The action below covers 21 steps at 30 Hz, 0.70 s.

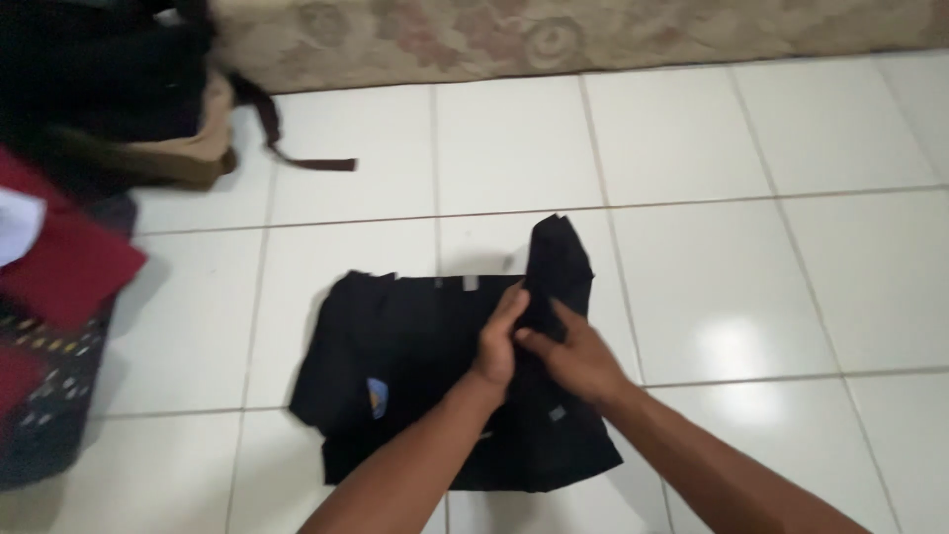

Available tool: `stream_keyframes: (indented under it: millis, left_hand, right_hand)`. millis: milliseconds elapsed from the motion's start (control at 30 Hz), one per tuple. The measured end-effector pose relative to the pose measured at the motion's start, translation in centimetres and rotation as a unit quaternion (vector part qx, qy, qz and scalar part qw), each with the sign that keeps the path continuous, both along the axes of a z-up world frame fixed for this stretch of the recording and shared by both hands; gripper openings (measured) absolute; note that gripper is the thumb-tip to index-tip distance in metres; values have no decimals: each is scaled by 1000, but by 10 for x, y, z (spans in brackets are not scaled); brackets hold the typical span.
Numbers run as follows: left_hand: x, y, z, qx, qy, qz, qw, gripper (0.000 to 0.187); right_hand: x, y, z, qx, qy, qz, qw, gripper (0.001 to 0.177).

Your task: The person sorts through a pile of clothes on a bed, picking up a black shirt to inspect the tag before folding it on the floor. They then gather the folded shirt and move it along with other shirts and a jacket into different piles on the bed.

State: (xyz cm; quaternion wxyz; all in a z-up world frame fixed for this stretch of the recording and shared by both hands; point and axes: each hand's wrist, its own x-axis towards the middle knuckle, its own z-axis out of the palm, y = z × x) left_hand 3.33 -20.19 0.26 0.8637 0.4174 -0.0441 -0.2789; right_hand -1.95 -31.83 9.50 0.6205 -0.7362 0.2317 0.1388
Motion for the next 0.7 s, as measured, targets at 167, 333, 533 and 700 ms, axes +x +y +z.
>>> stream_keyframes:
  millis: [167, 333, 533, 700]
  left_hand:
    - [9, 102, -9, -43, 120, 97, 987, 65]
    - [14, 200, -34, -86, 261, 155, 949, 76]
    - [15, 250, 43, 135, 266, 115, 948, 87]
    - [11, 266, 11, 670, 35, -40, 740, 88]
  right_hand:
    - [16, 81, 4, -77, -94, 138, 983, 76]
    - [27, 145, 13, 27, -83, 191, 978, 90]
    - [33, 152, 14, -30, 59, 280, 958, 69]
    - [47, 109, -23, -335, -219, 239, 885, 36]
